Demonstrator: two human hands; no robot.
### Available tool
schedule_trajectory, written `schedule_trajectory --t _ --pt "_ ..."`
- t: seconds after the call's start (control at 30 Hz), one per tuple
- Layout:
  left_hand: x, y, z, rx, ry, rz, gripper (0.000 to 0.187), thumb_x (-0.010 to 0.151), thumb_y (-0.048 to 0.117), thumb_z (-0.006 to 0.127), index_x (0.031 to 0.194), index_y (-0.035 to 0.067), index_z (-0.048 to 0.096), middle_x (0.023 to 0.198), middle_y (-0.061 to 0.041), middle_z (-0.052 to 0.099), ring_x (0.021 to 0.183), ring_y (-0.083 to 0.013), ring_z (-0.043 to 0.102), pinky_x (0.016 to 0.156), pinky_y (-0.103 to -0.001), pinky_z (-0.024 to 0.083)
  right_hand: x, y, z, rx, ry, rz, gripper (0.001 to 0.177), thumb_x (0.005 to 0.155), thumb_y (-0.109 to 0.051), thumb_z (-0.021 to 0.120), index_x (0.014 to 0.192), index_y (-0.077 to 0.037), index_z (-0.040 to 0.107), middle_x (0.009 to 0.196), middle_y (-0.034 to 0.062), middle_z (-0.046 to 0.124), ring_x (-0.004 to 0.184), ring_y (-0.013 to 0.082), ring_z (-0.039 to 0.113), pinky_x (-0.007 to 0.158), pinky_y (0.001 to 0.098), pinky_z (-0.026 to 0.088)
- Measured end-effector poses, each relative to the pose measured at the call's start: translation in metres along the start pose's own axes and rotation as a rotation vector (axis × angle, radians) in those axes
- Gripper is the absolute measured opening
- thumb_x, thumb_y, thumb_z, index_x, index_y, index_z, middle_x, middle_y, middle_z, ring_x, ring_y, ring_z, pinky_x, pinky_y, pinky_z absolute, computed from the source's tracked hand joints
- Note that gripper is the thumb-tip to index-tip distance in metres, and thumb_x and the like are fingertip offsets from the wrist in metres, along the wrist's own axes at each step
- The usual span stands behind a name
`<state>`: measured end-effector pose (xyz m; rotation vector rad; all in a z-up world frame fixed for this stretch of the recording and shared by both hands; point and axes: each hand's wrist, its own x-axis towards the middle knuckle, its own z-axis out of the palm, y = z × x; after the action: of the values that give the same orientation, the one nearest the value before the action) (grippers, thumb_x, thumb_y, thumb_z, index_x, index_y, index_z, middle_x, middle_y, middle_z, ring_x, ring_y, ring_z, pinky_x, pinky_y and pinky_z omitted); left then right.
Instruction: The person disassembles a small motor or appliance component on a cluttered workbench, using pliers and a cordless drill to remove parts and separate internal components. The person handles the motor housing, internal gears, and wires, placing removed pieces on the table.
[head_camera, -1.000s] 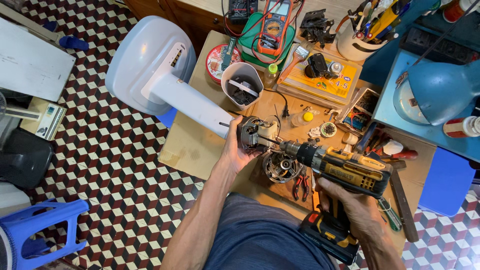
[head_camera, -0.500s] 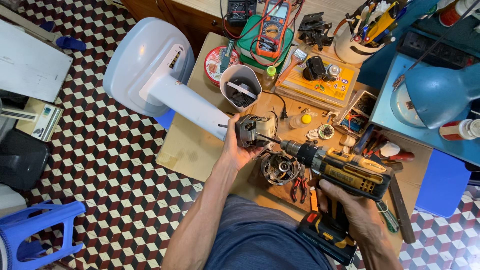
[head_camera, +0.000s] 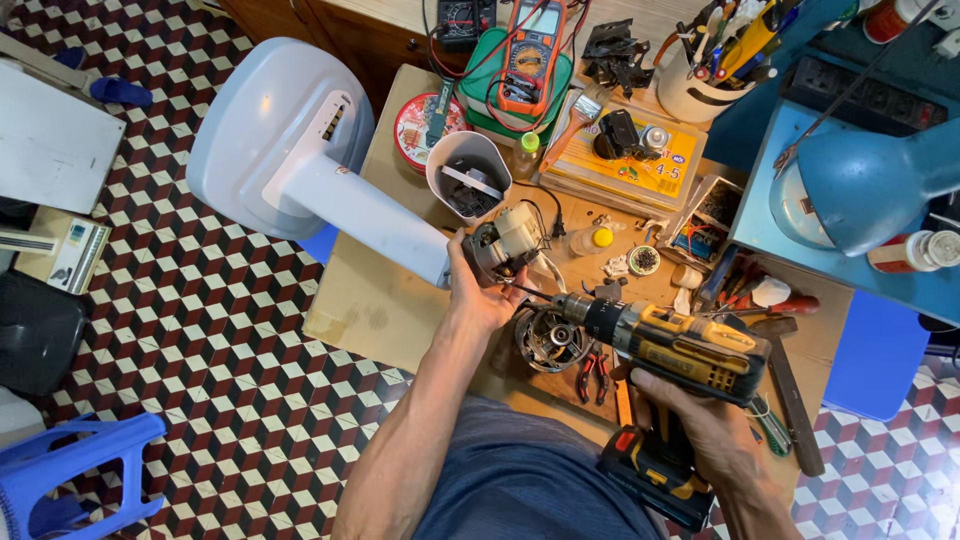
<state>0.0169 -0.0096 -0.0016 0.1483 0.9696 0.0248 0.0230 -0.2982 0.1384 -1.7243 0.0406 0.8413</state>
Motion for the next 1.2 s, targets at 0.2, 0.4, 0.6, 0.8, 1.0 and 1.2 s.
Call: schedule_trajectory --t 0.2,0.4,0.6,0.8,1.0,1.2 --pt "-0.007 0.003 0.019 -0.093 -0.085 -0.082 0.074 0.078 0.077 0.054 0.111 0.012 0.069 0.091 -0.013 0.071 0.074 -0.028 0.069 0.038 -0.021 0.029 0.006 0.021 -0.003 -0.177 0.079 0.152 0.029 0.082 -0.025 0.081 0.094 0.001 0.078 0.07 0.0102 0.071 0.059 0.0194 0.061 0.055 0.0361 0.05" --pt "-0.016 0.005 0.024 -0.041 -0.069 -0.042 0.073 0.079 0.076 0.053 0.11 0.012 0.071 0.091 -0.012 0.071 0.073 -0.0259 0.069 0.034 -0.022 0.026 0.0 0.041 -0.009 -0.263 0.111 0.149 0.042 0.073 -0.03 0.083 0.109 -0.009 0.078 0.095 0.0104 0.082 0.081 0.0191 0.074 0.073 0.0378 0.064" --pt "-0.011 0.007 0.021 0.016 -0.086 0.041 0.07 0.079 0.073 0.058 0.111 0.012 0.071 0.095 -0.01 0.071 0.072 -0.0248 0.066 0.048 -0.027 0.047 -0.006 0.033 -0.019 -0.276 0.154 0.166 0.034 0.075 -0.028 0.083 0.099 -0.003 0.08 0.079 0.0115 0.08 0.066 0.0206 0.072 0.061 0.038 0.062" --pt "-0.004 0.002 0.013 0.078 -0.048 0.04 0.08 0.075 0.081 0.06 0.105 0.008 0.07 0.09 -0.015 0.065 0.074 -0.0275 0.06 0.059 -0.038 0.052 -0.005 0.0 0.0 -0.152 0.122 0.001 0.023 0.082 -0.024 0.076 0.095 -0.006 0.082 0.058 0.0062 0.066 0.05 0.0157 0.057 0.046 0.0317 0.045" --pt "0.001 0.0 0.01 0.055 -0.004 0.039 0.078 0.073 0.078 0.062 0.112 0.011 0.067 0.107 -0.014 0.063 0.091 -0.0268 0.057 0.07 -0.041 0.053 0.005 -0.009 0.012 -0.022 0.128 -0.049 0.023 0.082 -0.022 0.078 0.097 -0.005 0.08 0.06 0.0053 0.067 0.05 0.0142 0.06 0.047 0.0281 0.048" --pt "0.002 0.0 0.008 0.079 -0.026 0.068 0.082 0.072 0.078 0.062 0.112 0.007 0.067 0.109 -0.015 0.062 0.095 -0.0263 0.057 0.073 -0.043 0.054 0.008 -0.007 0.012 0.036 0.107 -0.03 0.026 0.084 -0.023 0.078 0.091 0.001 0.073 0.061 0.0075 0.067 0.05 0.014 0.06 0.045 0.0274 0.045"
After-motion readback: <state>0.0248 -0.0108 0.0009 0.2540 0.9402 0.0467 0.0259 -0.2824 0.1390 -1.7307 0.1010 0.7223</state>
